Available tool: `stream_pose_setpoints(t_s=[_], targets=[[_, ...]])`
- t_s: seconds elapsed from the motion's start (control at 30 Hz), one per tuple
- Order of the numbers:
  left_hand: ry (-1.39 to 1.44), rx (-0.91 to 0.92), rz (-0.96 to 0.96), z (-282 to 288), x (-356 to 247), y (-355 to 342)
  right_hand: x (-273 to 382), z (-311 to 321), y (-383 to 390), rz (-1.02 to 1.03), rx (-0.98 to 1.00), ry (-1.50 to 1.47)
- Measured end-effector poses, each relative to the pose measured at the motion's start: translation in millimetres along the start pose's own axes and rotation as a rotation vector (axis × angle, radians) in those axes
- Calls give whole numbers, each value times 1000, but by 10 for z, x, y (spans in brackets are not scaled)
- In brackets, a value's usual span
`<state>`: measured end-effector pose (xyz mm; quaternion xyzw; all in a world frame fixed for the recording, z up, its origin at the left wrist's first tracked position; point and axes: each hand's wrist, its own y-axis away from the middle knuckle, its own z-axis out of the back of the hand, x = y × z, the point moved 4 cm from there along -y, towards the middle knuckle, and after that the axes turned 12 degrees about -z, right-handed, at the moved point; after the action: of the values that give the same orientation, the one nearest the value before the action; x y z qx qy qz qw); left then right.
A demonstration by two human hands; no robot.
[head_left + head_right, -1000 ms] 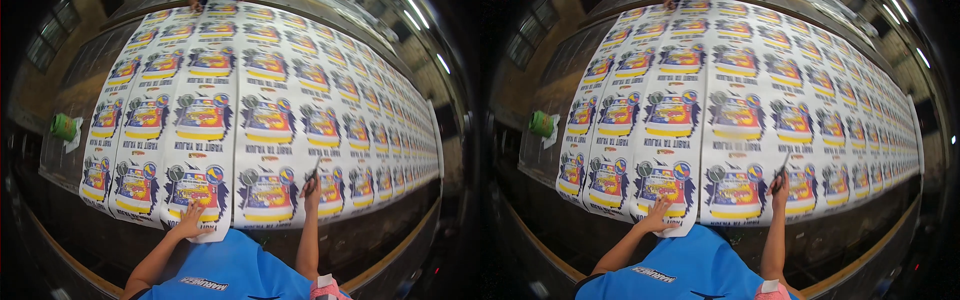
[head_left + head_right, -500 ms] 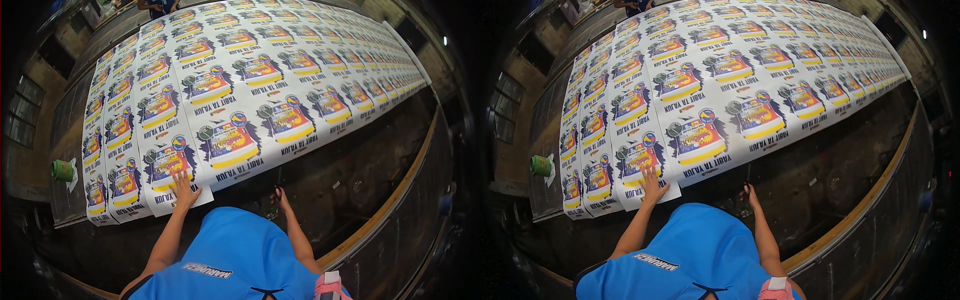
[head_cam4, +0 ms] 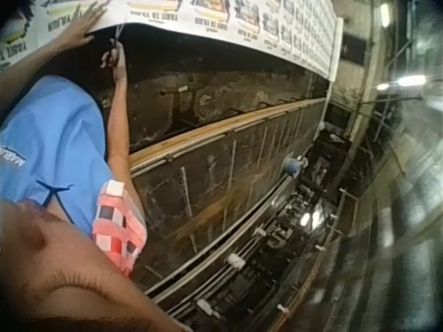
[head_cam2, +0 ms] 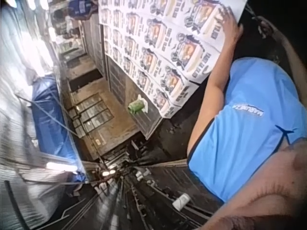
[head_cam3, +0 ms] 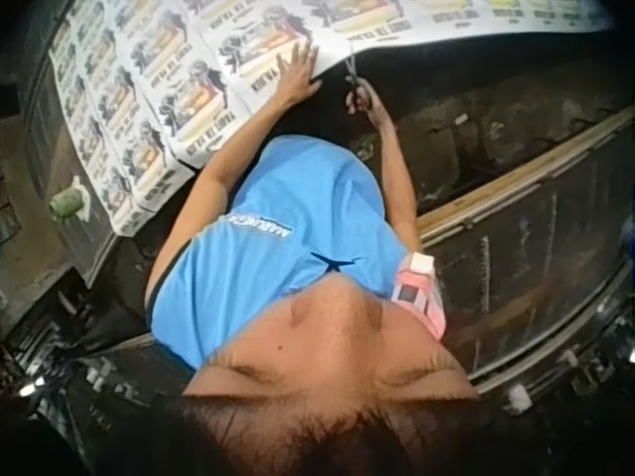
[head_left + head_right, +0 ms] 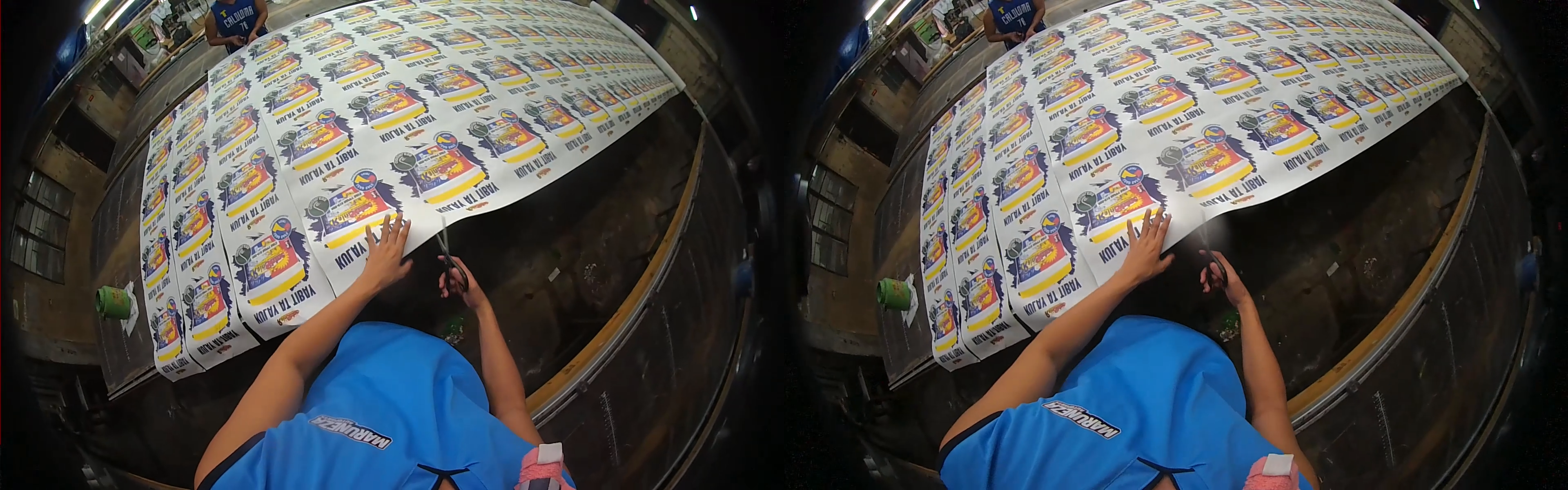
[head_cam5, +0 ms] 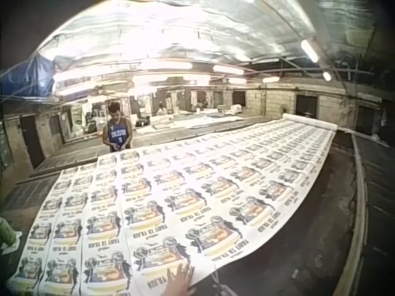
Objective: Unrolling a large roll of printed fabric and cutting it with scissors along designated lines on a long workshop table
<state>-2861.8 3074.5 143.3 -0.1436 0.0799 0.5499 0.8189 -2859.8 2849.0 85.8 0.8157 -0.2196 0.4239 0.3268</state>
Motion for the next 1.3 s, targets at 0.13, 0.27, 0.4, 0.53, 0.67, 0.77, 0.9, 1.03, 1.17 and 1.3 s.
stream_pose_setpoints(t_s=[0.13, 0.27, 0.4, 0.53, 0.67, 0.77, 0.9, 1.03, 1.17, 1.3], targets=[[-123, 44, -32, -199, 79, -136, 308, 63, -64, -220, -108, 248], [-64, 65, -65, -352, 160, -62, 478, -22, -87, -189, -87, 201], [-34, 39, -64, -379, 177, -28, 474, -111, -129, -204, -80, 184], [73, 122, -46, -366, 155, -31, 469, -89, -411, -268, -153, 132], [128, 173, -58, -249, 145, -41, 562, 23, -929, -285, -155, 174], [283, 225, -28, -122, 208, -74, 615, 157, -1327, -271, -133, 217], [597, 283, 24, 89, 393, -169, 723, 290, -2055, -99, -186, 502], [993, 357, 67, 355, 655, -241, 825, 345, -2703, -226, -55, 284], [1279, 394, 116, 583, 932, -275, 1096, 281, -3413, -190, -129, 396], [1490, 539, 342, 611, 1256, -91, 1349, 163, -4012, -289, -94, 345]])
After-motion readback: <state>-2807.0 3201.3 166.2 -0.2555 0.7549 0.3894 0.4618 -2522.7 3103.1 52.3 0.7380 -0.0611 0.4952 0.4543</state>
